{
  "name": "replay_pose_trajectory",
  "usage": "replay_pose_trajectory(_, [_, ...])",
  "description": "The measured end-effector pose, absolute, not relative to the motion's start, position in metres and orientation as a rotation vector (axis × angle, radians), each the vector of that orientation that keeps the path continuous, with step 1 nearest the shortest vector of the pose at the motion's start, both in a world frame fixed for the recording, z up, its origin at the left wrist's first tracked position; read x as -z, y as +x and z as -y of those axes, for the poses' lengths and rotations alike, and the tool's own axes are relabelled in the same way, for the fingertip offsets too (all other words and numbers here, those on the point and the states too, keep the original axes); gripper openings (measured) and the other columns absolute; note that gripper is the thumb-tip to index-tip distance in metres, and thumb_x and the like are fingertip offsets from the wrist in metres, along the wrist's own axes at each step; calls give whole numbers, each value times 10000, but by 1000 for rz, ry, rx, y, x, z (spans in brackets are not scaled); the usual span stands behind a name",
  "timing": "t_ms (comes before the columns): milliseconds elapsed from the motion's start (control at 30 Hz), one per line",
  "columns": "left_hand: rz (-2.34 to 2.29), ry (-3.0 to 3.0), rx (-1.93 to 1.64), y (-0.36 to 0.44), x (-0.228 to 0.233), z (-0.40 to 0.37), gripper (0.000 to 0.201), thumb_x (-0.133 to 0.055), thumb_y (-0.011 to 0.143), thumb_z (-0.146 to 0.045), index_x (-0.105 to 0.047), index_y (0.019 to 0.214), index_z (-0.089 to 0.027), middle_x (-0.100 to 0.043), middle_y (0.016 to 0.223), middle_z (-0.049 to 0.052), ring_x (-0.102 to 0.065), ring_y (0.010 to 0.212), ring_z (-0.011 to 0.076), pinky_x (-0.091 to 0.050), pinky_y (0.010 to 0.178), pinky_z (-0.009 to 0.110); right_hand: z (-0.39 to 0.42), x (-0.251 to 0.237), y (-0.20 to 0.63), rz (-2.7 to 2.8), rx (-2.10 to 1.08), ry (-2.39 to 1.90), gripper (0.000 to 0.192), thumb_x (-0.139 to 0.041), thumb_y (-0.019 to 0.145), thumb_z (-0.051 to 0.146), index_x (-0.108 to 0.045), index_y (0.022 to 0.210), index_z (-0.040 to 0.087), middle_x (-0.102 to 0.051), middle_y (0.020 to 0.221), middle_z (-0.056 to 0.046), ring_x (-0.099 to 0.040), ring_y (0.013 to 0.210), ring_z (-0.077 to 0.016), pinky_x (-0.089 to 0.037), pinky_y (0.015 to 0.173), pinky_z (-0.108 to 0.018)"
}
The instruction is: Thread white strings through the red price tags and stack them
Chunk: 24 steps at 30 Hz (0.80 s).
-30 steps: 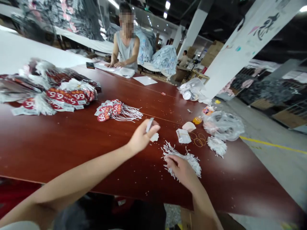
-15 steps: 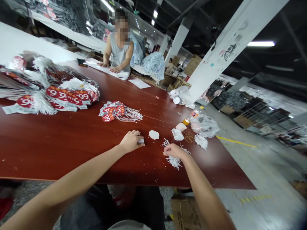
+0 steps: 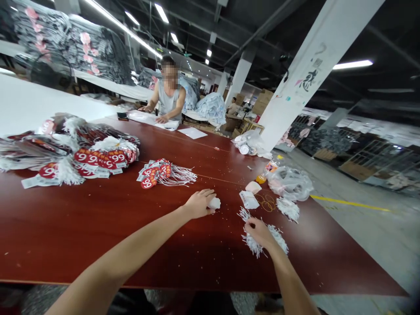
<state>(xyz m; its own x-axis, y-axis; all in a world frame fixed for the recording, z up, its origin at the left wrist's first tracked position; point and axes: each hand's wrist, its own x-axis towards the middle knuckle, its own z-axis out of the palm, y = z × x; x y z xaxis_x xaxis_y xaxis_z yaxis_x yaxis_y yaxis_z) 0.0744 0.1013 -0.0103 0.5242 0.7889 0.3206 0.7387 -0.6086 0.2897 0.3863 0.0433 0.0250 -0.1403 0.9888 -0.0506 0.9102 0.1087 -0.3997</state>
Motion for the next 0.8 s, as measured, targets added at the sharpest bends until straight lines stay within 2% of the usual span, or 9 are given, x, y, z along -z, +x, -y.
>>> replay_pose_trajectory(100, [-1362, 2674, -513, 96, 10, -119, 484, -699, 862, -520, -653, 1247, -232, -605, 1297, 84, -510, 1211, 290, -413, 1006, 405, -52, -45, 377, 2206, -478, -1785, 142, -505, 807, 279, -563, 699, 208, -637, 753, 6, -559, 724, -165, -382, 668, -253])
replay_pose_trajectory(167, [-1404, 2702, -509, 104, 10, -121, 432, -708, 845, -545, -712, 1133, -222, -641, 1153, 97, -540, 1124, 291, -423, 956, 393, -62, -57, 356, 2327, -452, -1662, 149, -527, 816, 277, -594, 699, 212, -648, 758, 7, -539, 694, -148, -359, 638, -249])
replay_pose_trajectory(333, [-1516, 2601, -520, 113, 9, -117, 384, -724, 851, -438, -678, 1198, -280, -634, 1101, 69, -583, 1019, 246, -453, 891, 359, -77, -50, 290, 2702, -759, -1424, 174, -635, 737, 251, -609, 573, 201, -525, 530, 30, -351, 498, -103, -258, 508, -267])
replay_pose_trajectory(467, [-1532, 2500, -552, 122, 6, -120, 340, -739, 826, -495, -708, 1081, -273, -664, 1043, 47, -603, 996, 240, -457, 890, 362, -68, -27, 272, 2643, -1106, -1170, 85, -683, 732, 287, -689, 714, 205, -597, 622, 49, -429, 529, -86, -314, 514, -228])
replay_pose_trajectory(533, [-1507, 2475, -528, 126, 3, -122, 190, -699, 874, -429, -720, 968, -265, -680, 963, 28, -615, 944, 219, -456, 864, 348, -62, -25, 274, 2559, -1347, -986, 107, -678, 759, 303, -692, 784, 200, -606, 662, 56, -456, 544, -78, -333, 507, -205])
replay_pose_trajectory(600, [-1471, 2498, -496, 127, -1, -123, 130, -673, 897, -378, -718, 911, -258, -687, 919, 23, -618, 921, 214, -451, 848, 344, -59, -29, 278, 2486, -1457, -856, 96, -670, 776, 287, -672, 803, 195, -596, 679, 64, -467, 562, -72, -350, 519, -190])
replay_pose_trajectory(733, [-1392, 2577, -477, 121, -6, -126, 323, -766, 791, -503, -718, 1012, -272, -688, 959, 31, -612, 955, 241, -445, 860, 361, -63, -44, 284, 2563, -1458, -840, 84, -653, 822, 267, -668, 795, 189, -601, 695, 62, -493, 595, -76, -357, 557, -195])
replay_pose_trajectory(800, [-1342, 2543, -441, 117, -5, -129, 272, -733, 820, -511, -724, 982, -292, -688, 908, 4, -616, 885, 212, -449, 811, 335, -67, -46, 288, 2569, -1569, -812, 130, -671, 847, 315, -692, 838, 188, -625, 727, 51, -519, 628, -82, -366, 576, -194])
